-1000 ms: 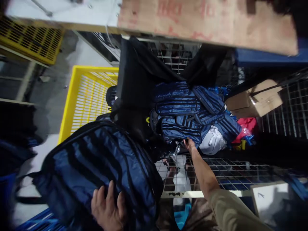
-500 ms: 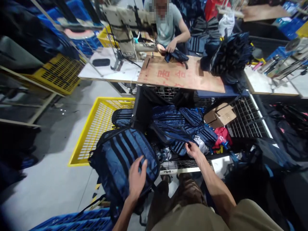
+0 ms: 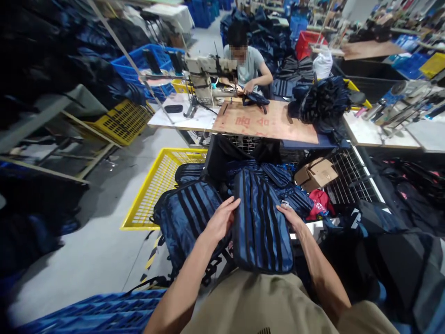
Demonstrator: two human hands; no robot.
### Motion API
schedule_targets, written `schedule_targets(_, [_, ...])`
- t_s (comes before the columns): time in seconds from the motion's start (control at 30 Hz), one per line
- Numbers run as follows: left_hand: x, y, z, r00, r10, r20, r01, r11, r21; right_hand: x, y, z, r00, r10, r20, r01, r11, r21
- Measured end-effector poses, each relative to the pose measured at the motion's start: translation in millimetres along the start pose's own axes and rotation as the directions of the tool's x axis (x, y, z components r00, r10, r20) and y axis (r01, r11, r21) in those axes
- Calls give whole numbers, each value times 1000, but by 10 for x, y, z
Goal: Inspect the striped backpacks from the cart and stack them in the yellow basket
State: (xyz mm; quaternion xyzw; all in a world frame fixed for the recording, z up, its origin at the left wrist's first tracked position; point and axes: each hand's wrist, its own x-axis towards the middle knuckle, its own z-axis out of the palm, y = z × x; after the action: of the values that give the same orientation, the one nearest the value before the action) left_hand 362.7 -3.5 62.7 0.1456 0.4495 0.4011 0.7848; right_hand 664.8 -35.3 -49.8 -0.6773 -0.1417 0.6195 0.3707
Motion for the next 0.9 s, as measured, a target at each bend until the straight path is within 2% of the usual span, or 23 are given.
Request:
schedule_targets(0.1, [-81,-111,228,986,110,127,-124,987,104,43,-118,194,999,-51,-20,51,999,9])
schedule_targets(0.17, [-72,-181,319,977,152,151,-174,975,142,-30,-200,320,994,-108,-30,109,994,24])
schedule_targets(0.2, [-47,-210,343,976,167,141,-189,969,158,-114,-240,374,991,-132,-6,132,991,35])
schedule_targets(0.27, [38,-250,351,974,206,97,-221,957,188,-367,-313,458,971,-185,153,180,982,48])
schedule_targets(0.3, [91,-260,339,970,234,67,-243,950,196,-520,-343,487,938,-220,268,219,975,37])
schedule_targets(0.37, [199,-264,293,954,298,8,-294,936,193,-829,-377,529,828,-298,474,351,936,-25])
schedule_targets(0.4, [247,-259,263,945,327,-19,-318,930,184,-962,-375,545,778,-334,532,436,897,-76])
schedule_targets(0.43, [287,-253,231,936,348,-45,-336,926,174,-1071,-358,563,754,-364,547,514,846,-145])
schedule_targets(0.5, [337,-243,170,929,362,-82,-346,924,160,-1206,-277,608,759,-418,499,609,728,-316])
schedule_targets(0.57, [349,-245,126,927,358,-114,-339,928,154,-1250,-155,671,785,-471,401,618,640,-457])
schedule_targets(0.63, [322,-261,103,923,357,-142,-338,930,142,-1251,-36,741,797,-505,333,603,622,-500])
schedule_targets(0.7, [251,-289,97,922,354,-157,-333,932,145,-1249,46,797,805,-509,305,591,642,-489])
schedule_targets(0.77, [131,-337,102,942,313,-123,-286,937,199,-1250,80,828,811,-513,282,581,650,-489])
schedule_targets(0.9, [-176,-516,138,991,114,71,-133,914,384,-1204,62,853,788,-562,250,600,611,-517])
